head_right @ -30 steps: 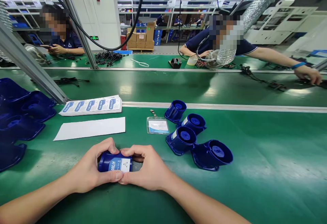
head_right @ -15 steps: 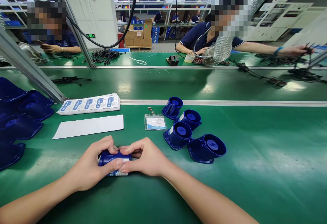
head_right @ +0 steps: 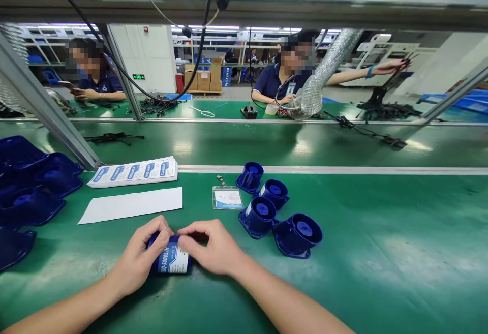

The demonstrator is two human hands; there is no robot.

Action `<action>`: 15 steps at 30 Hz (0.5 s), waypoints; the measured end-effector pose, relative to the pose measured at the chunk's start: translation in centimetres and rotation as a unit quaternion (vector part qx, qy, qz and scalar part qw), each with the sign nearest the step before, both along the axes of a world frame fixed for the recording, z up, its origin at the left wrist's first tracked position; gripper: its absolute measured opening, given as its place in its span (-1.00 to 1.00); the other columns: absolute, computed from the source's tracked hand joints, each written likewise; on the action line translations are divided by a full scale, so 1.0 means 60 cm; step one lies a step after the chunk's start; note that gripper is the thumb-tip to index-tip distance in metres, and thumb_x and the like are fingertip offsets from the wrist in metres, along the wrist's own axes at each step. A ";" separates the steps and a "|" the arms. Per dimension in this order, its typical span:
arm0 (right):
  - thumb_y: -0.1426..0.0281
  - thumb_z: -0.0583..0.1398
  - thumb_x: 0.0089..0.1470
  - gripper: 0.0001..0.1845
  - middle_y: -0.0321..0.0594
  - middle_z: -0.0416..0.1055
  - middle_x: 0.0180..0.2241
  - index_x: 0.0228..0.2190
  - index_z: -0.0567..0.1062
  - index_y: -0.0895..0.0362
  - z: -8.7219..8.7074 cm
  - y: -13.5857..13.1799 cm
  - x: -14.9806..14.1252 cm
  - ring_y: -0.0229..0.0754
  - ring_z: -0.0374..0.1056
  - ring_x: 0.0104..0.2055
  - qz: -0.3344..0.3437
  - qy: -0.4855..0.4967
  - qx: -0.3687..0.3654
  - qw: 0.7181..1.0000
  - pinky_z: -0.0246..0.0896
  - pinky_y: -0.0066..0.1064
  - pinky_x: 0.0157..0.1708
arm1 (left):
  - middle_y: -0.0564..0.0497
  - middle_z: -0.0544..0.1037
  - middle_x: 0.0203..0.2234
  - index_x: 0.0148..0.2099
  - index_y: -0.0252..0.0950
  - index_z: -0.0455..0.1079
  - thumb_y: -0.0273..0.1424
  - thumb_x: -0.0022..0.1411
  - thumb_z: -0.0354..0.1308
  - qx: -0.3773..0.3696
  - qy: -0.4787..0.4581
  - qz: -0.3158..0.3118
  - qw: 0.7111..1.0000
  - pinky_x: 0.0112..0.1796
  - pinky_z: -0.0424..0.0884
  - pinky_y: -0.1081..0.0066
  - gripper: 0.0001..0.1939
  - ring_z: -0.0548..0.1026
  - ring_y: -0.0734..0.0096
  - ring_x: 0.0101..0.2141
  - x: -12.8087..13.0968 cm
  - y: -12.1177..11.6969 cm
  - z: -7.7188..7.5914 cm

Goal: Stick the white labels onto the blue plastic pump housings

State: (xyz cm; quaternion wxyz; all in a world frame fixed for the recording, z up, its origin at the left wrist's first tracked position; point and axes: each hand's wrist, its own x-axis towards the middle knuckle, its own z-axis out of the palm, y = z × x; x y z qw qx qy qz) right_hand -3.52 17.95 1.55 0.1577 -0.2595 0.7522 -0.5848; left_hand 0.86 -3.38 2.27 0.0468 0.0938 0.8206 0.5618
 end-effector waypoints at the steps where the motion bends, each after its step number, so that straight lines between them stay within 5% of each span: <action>1: 0.05 0.42 0.10 -0.42 -0.03 0.65 -0.10 0.02 0.65 0.18 -0.003 -0.004 0.009 0.06 0.57 -0.08 0.010 0.084 0.023 0.996 0.47 -0.19 -0.05 | 0.05 0.30 -0.39 -0.30 -0.28 0.23 0.06 0.49 -0.05 0.014 0.005 -0.001 1.000 -0.29 0.17 0.39 -0.49 0.24 0.43 -0.35 0.001 -0.001 -0.004; 4: 0.11 0.50 -0.03 -0.09 0.06 0.53 0.10 0.26 0.41 0.17 -0.020 -0.021 0.029 0.18 0.50 0.07 0.029 0.278 0.088 0.956 0.43 -0.06 0.06 | 0.04 0.36 -0.30 -0.13 -0.26 0.26 0.06 0.51 -0.10 0.032 0.011 0.011 0.999 -0.20 0.26 0.37 -0.53 0.31 0.39 -0.28 0.006 0.001 -0.009; 6: 0.20 0.44 0.05 -0.19 0.08 0.53 0.08 0.25 0.39 0.18 -0.030 -0.032 0.035 0.18 0.50 0.06 0.016 0.323 0.117 0.939 0.44 -0.05 0.04 | 0.00 0.40 -0.19 0.01 -0.23 0.23 0.06 0.52 -0.12 0.031 0.012 0.027 0.999 -0.06 0.29 0.33 -0.55 0.36 0.34 -0.15 0.009 0.003 -0.009; 9: 0.22 0.43 0.02 -0.29 0.01 0.58 -0.02 0.18 0.46 0.13 -0.027 -0.039 0.036 0.12 0.54 -0.02 0.017 0.299 0.104 0.948 0.45 -0.14 0.02 | -0.03 0.40 -0.09 0.12 -0.19 0.17 0.06 0.53 -0.15 0.033 0.004 0.042 0.999 0.04 0.27 0.26 -0.55 0.37 0.28 -0.03 0.011 0.004 -0.009; 15: 0.24 0.49 -0.01 -0.58 -0.23 0.62 -0.19 -0.08 0.69 0.05 0.024 -0.033 0.041 -0.06 0.52 -0.21 0.024 0.112 0.039 0.993 0.39 -0.34 -0.16 | -0.03 0.39 -0.13 0.13 -0.19 0.17 0.04 0.52 -0.12 0.019 0.031 0.022 0.999 0.01 0.27 0.22 -0.56 0.37 0.29 -0.10 0.019 0.003 -0.019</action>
